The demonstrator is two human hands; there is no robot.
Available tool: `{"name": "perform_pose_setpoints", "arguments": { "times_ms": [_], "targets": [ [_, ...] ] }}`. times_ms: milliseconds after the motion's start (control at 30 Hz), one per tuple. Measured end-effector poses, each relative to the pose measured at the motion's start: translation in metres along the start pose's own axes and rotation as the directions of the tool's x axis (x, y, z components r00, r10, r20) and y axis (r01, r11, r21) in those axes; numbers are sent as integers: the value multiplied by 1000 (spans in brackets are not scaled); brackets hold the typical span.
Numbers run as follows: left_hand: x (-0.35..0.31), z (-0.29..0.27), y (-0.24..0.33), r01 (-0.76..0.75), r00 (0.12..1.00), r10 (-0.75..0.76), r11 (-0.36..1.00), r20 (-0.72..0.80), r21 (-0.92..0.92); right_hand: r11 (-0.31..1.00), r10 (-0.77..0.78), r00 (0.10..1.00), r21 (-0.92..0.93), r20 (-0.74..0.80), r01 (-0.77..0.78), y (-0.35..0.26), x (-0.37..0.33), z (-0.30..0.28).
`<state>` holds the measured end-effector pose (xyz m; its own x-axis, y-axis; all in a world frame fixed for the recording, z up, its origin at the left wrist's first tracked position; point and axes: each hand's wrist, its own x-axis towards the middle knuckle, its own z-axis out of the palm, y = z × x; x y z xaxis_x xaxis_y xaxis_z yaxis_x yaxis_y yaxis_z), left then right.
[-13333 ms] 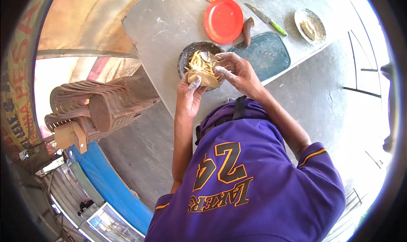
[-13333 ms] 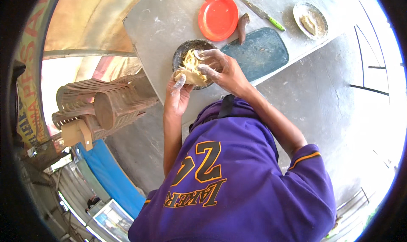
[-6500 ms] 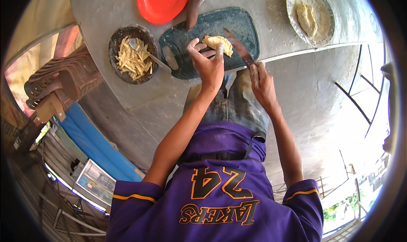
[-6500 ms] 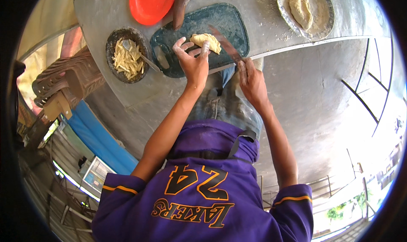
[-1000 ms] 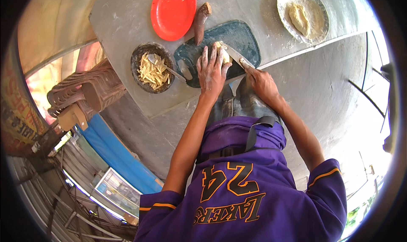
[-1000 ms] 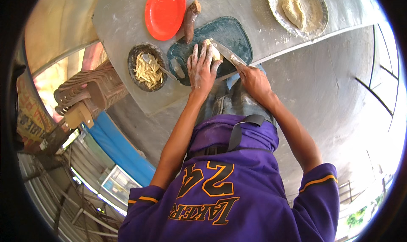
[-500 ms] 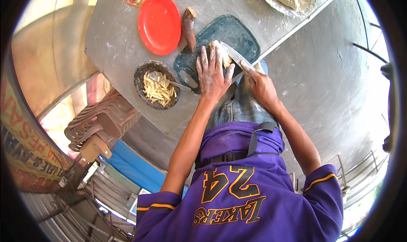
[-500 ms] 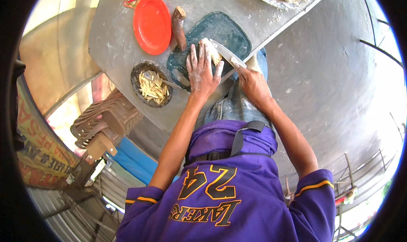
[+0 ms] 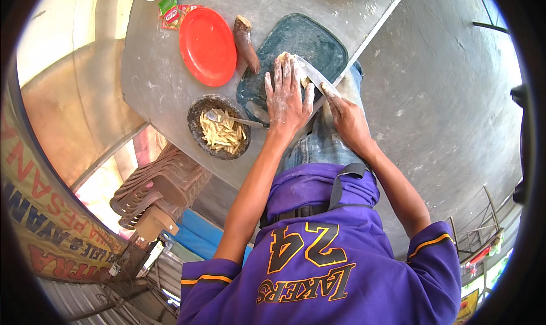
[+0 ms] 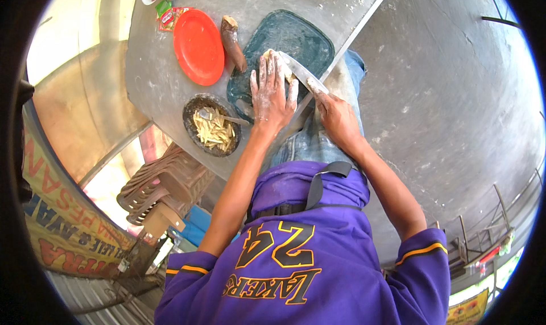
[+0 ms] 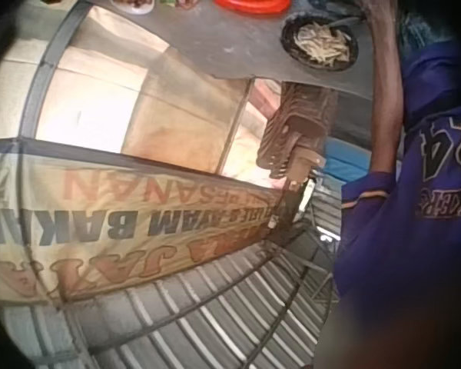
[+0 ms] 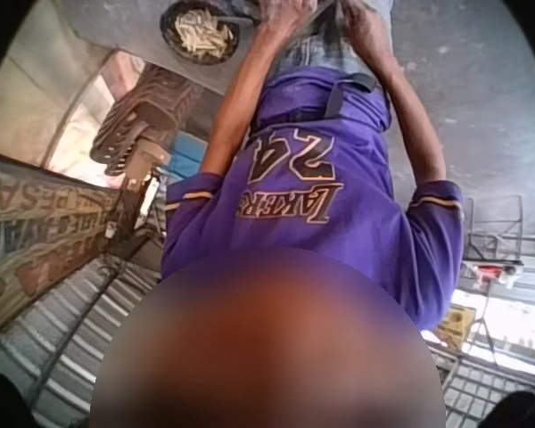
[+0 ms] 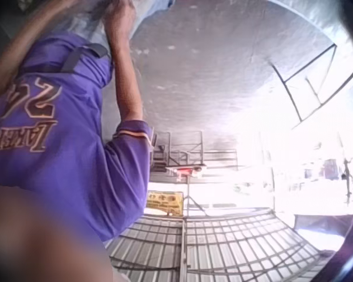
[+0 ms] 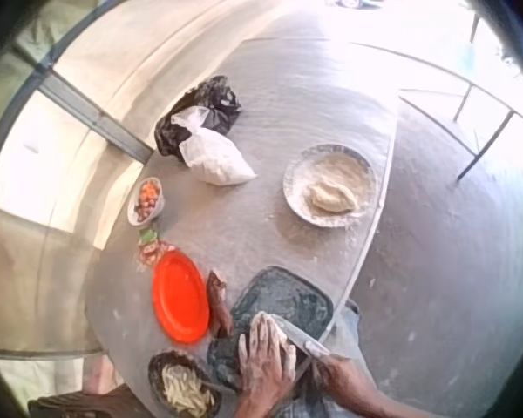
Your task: The person flattens a piece of dough, places shredded filling onto it, folds the dough over the filling, and uses a knife to trim the edges. The person then seals the edges by hand to form a filled pastry.
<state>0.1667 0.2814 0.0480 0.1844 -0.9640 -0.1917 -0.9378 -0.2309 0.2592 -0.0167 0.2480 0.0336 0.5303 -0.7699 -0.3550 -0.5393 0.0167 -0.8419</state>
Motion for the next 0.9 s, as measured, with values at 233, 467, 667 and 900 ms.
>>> {"name": "perform_pose_setpoints", "arguments": {
  "times_ms": [233,467,667,900],
  "targets": [
    [16,-20,-16,-244,970,245,966,9,80,986,5,994,167,-112,14,8,-9,-10],
    [37,-32,-37,-452,892,449,874,59,180,982,35,982,189,-188,1,29,-16,-13],
    [49,-37,-39,-484,873,486,857,33,175,974,50,973,225,-224,2,36,-21,-8],
    [49,-27,-26,154,988,-99,598,118,-787,956,141,963,284,-231,-72,28,-23,-14]
  ]
}}
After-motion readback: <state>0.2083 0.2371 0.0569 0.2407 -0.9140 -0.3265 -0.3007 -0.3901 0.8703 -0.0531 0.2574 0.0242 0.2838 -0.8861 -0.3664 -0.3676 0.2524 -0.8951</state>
